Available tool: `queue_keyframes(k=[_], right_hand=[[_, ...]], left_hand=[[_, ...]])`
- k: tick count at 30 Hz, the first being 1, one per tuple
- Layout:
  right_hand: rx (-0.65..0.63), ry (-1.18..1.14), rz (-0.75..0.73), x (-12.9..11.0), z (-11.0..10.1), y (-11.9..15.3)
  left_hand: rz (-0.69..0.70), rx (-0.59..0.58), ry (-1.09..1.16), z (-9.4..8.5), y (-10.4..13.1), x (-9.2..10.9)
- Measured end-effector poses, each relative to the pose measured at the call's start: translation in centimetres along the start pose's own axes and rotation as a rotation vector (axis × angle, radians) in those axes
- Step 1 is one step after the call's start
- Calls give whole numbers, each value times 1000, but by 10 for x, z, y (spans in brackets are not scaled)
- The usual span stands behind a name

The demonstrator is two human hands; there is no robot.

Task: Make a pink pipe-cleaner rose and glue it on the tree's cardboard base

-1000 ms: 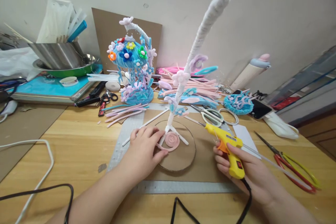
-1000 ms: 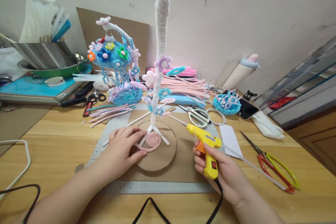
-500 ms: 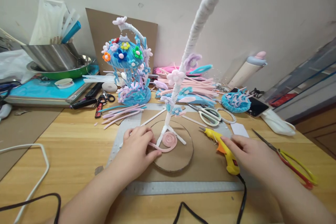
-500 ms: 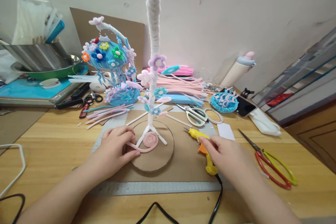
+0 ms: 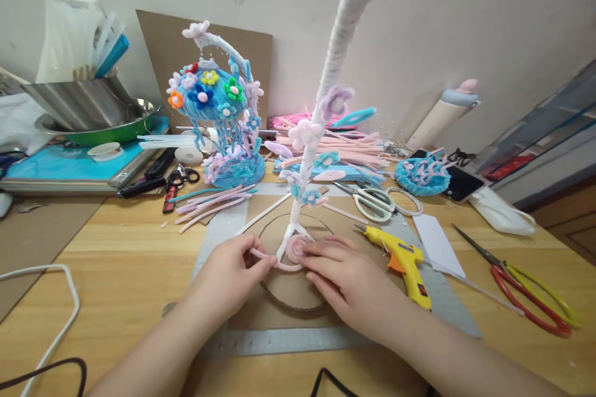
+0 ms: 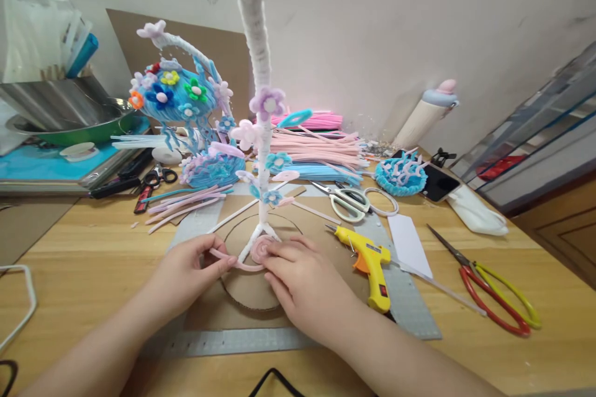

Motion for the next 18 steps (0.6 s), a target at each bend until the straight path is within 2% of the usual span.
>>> queue_keyframes(k=[3, 7, 12, 18], right_hand=[[7, -43, 75, 3, 9, -4], [-14, -72, 174, 4, 17, -13], [-12, -102, 193, 4, 20, -17], [50, -106, 167, 3, 21, -14]], left_hand=[[-77, 32, 127, 4, -1, -5], [-32, 84, 219, 11, -1, -2], [68, 139, 114, 18, -1, 7], [183, 189, 33, 27, -7, 13]])
Point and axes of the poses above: each hand's wrist, its own y-axis away from the middle knuckle, its own z-axis out of the palm, x = y × z, the point moved 3 cm from there along -y, towards the middle knuckle, and after that the axes turned 14 degrees about y, right-handed, at the moved point
